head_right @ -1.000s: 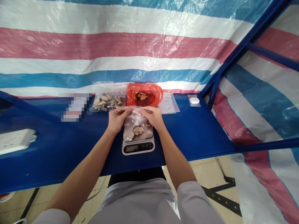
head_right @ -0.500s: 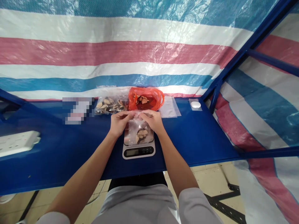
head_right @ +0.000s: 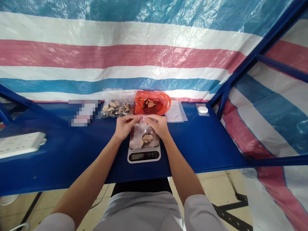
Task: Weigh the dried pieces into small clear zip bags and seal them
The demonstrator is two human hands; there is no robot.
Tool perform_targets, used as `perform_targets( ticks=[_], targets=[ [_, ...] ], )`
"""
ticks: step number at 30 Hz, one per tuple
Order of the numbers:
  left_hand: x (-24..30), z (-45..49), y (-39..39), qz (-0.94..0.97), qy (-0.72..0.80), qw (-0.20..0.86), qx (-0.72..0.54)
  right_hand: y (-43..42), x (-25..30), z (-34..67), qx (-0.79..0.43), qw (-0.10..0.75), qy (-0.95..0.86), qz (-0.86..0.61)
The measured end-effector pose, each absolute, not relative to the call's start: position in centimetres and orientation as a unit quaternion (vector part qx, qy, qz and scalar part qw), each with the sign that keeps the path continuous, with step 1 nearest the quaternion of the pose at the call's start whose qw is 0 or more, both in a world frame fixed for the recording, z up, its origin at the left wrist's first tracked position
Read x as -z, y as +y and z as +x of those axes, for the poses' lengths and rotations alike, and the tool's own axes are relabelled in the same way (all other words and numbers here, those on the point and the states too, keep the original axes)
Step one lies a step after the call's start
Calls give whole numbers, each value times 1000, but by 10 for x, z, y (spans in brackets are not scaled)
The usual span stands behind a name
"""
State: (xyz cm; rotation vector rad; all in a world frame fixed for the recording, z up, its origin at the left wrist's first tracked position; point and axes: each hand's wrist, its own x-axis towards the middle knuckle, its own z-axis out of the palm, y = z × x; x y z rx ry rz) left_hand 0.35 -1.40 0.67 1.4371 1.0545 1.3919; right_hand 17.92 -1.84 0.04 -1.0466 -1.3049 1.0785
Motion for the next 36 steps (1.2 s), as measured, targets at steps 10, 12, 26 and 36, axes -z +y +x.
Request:
perform_targets(
  ticks=[10, 12, 26, 36],
  targets=[
    [-10, 7, -17, 551, 412, 470, -553, -19, -4, 180, -463, 545, -536, -448],
    [-9, 7, -16, 547, 408, 473, -557, -18, -5, 183, -480, 538, -531, -445],
    [-10, 3, -14, 583, 433, 422, -543, -21, -6, 189, -455, 515, -555, -469],
    [-8, -3, -11, 562, 427, 441, -554, -17, -5, 189, -470, 539, -517, -470]
  ],
)
